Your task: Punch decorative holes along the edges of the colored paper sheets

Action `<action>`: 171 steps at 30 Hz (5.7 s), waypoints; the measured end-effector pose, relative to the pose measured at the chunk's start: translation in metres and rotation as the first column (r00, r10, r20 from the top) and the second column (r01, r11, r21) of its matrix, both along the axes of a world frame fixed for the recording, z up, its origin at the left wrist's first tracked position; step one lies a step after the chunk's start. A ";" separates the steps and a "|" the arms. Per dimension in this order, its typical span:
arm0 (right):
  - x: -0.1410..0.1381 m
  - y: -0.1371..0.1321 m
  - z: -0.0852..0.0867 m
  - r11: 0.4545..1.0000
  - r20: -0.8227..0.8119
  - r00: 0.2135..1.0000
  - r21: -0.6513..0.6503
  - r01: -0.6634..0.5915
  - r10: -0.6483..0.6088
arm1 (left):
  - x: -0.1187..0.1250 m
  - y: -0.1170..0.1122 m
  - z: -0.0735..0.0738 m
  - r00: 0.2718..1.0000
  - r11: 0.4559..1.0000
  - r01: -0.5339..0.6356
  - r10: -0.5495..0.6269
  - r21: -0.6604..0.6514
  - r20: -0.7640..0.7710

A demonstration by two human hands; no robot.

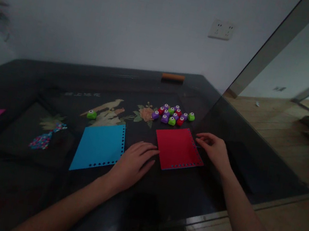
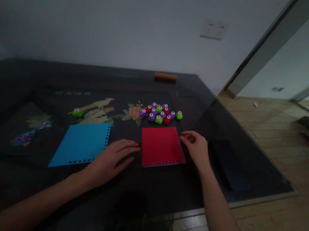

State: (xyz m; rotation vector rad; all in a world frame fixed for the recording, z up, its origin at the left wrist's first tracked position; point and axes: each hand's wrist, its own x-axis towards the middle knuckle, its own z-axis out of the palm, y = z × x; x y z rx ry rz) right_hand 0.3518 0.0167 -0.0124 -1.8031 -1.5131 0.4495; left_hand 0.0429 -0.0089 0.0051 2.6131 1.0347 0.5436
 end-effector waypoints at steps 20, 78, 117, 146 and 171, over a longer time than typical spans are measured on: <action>-0.161 0.013 0.012 0.591 0.376 0.494 -0.205 -0.780 0.784 | -0.067 0.006 -0.020 0.995 0.995 -0.046 0.053 0.085 -0.090; -0.158 0.014 0.005 0.657 0.149 0.641 -0.107 -0.746 0.753 | -0.065 0.007 -0.021 1.000 0.997 -0.009 0.008 0.073 0.021; -0.158 0.014 0.000 0.693 0.176 0.677 -0.053 -0.719 0.715 | -0.066 0.008 -0.025 0.999 0.998 -0.017 0.014 0.060 0.052; -0.166 0.016 -0.004 0.788 0.214 0.760 -0.095 -0.609 0.614 | -0.060 0.008 -0.025 0.999 0.998 -0.045 0.046 0.033 -0.015; -0.162 0.017 0.005 0.777 0.128 0.766 -0.112 -0.620 0.630 | -0.081 0.028 -0.013 0.975 0.978 -0.208 0.206 0.016 0.085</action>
